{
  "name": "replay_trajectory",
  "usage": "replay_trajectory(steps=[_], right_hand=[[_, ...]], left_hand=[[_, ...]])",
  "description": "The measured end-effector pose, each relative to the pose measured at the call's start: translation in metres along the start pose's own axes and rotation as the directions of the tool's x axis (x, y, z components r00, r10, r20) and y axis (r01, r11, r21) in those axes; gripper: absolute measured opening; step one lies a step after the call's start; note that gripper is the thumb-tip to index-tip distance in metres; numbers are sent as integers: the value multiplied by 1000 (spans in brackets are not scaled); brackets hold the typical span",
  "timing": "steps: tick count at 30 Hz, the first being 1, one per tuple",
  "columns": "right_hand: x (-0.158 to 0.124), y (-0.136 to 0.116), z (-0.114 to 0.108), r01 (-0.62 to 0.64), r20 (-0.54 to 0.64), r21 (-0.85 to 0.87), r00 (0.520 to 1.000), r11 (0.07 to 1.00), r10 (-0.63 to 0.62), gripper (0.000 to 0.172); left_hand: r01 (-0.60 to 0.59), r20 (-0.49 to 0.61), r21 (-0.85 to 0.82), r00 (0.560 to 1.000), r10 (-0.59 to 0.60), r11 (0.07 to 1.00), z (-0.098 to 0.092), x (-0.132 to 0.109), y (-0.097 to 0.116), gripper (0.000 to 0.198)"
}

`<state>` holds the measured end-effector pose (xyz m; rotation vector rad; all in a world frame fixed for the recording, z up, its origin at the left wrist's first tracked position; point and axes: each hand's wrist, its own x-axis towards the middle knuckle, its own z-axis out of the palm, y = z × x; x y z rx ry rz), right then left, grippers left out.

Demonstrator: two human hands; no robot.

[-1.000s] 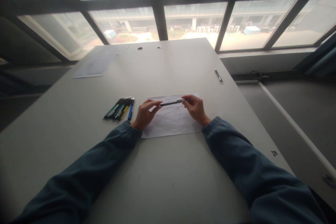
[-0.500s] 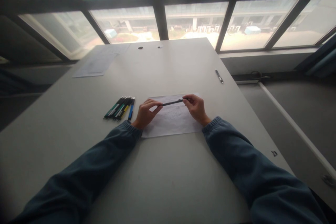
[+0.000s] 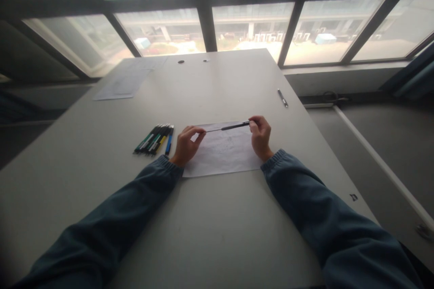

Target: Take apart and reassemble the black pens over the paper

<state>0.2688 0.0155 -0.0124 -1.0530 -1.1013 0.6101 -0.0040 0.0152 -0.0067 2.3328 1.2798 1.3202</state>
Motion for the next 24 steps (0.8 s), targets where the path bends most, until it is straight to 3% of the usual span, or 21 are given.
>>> replay_trajectory(steps=[7,11,18,24], right_hand=[[8,13,0,-67,-159,138,983,988,89,6],[8,12,1,-107,-177,103,976,989,124,13],[3,13,4,-109,-13,-28,994,994,109,22],[0,11,2,82,165,-327,986,941,-29,14]], left_hand=[[65,-70,26,996,-63,998,1,-1,-5,15],[66,-76,1,995,-66,998,1,-1,-3,15],[-42,7,-54,999,42,998,0,1,4,17],[-91,74,-56,993,95,994,3,1,2,17]])
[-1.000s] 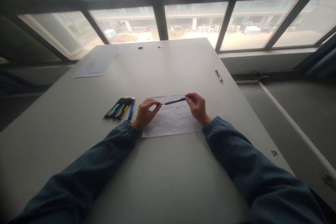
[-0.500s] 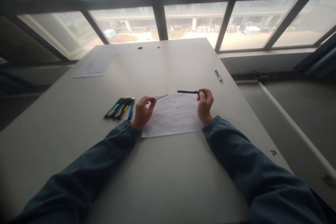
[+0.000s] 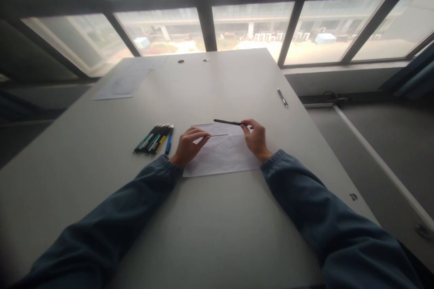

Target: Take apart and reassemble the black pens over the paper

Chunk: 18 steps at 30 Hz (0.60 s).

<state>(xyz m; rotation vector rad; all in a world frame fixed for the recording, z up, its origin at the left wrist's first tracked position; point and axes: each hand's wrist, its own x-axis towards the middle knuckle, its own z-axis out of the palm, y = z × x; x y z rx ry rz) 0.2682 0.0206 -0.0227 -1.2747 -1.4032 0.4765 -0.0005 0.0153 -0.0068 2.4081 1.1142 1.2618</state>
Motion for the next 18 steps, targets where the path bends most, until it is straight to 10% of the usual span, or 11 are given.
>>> replay_trajectory(steps=[18], right_hand=[[-1,11,2,88,155,-339,987,937,-37,13]], left_hand=[[-6,230,101,973,-17,995,2,-3,-6,8]])
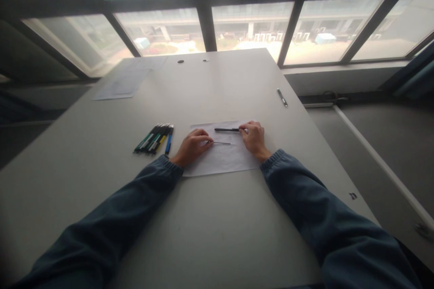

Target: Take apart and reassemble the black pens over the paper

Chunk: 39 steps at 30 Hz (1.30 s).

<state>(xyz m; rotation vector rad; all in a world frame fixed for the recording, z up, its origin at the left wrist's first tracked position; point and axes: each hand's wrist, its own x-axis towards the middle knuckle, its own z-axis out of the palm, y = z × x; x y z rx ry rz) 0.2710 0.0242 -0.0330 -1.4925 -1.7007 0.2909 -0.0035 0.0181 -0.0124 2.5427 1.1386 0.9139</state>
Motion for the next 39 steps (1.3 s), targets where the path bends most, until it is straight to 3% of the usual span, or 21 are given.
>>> replay_trajectory(steps=[6,11,13,17,19,22,25,31,39], right_hand=[[-1,-5,-2,2,4,-38,1000,999,-2,15],[-2,-18,-9,175,-15,75,985,982,-174,16],[-4,-22,-10,281,60,150,955,948,-292,15],[-8,-26,-7,436,262,199,840,878,-476,8],[-8,-26,-6,472,339,164,798,866,-498,5],[-8,-25,-6,492,390,107,778,864,-492,5],[-7,-24,-7,508,386,54,784,860,-487,11],[-7,-21,-8,463,325,-66,848,884,-420,15],[-6,-20,-9,420,335,-130,871,898,-359,15]], left_hand=[[15,20,-32,1000,-15,999,1,0,-2,10],[8,9,-42,1000,-8,999,1,0,-2,11],[1,4,-39,1000,-1,999,1,0,-2,12],[-17,-24,-39,1000,16,999,0,0,0,12],[-17,-36,-35,999,16,999,0,1,1,12],[-8,-36,-28,999,7,1000,0,0,1,11],[10,-47,-26,999,-12,1000,1,0,-1,12],[114,-52,2,992,-114,993,2,-1,-5,13],[158,-49,33,986,-156,987,2,-2,-7,15]])
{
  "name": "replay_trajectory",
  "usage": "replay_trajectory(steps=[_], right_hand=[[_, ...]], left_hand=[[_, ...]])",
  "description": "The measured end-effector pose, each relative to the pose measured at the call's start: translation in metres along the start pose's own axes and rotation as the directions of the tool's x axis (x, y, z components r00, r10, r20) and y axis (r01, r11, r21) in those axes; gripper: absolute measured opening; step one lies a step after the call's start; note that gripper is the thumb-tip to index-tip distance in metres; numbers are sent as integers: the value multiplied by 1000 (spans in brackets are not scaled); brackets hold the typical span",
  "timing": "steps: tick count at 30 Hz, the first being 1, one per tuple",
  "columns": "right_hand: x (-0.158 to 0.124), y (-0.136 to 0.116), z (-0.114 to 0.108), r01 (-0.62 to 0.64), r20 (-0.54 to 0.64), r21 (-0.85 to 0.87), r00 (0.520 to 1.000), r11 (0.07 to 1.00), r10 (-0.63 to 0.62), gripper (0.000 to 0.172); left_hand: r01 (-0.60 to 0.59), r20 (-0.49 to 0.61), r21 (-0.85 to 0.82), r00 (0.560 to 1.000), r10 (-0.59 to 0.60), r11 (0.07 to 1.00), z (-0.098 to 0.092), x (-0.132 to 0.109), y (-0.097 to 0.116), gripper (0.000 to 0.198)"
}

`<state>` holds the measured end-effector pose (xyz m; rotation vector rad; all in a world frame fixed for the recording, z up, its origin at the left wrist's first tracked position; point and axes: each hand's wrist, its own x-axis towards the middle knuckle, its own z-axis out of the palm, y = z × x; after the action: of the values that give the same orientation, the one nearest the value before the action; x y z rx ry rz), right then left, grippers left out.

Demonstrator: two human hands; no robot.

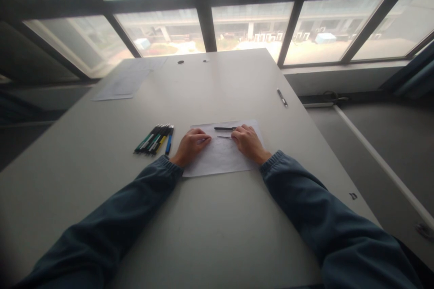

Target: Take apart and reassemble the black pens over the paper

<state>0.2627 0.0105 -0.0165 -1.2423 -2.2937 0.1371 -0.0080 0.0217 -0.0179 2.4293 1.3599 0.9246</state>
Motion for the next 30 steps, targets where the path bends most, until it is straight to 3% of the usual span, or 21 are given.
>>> replay_trajectory(steps=[8,15,19,30], right_hand=[[0,2,1,-10,-17,-7,1000,1000,10,19],[0,-3,-2,-41,-126,30,991,999,45,22],[0,-5,-4,-29,-158,44,987,999,36,23],[1,-7,-5,-39,-142,76,989,996,50,25]], left_hand=[[-9,4,-23,1000,10,1000,1,0,-3,18],[4,-167,-166,985,-33,986,-2,1,2,8],[-4,-223,-146,974,-29,989,-2,1,1,9],[-6,-32,-39,999,4,999,-1,1,-1,29]])
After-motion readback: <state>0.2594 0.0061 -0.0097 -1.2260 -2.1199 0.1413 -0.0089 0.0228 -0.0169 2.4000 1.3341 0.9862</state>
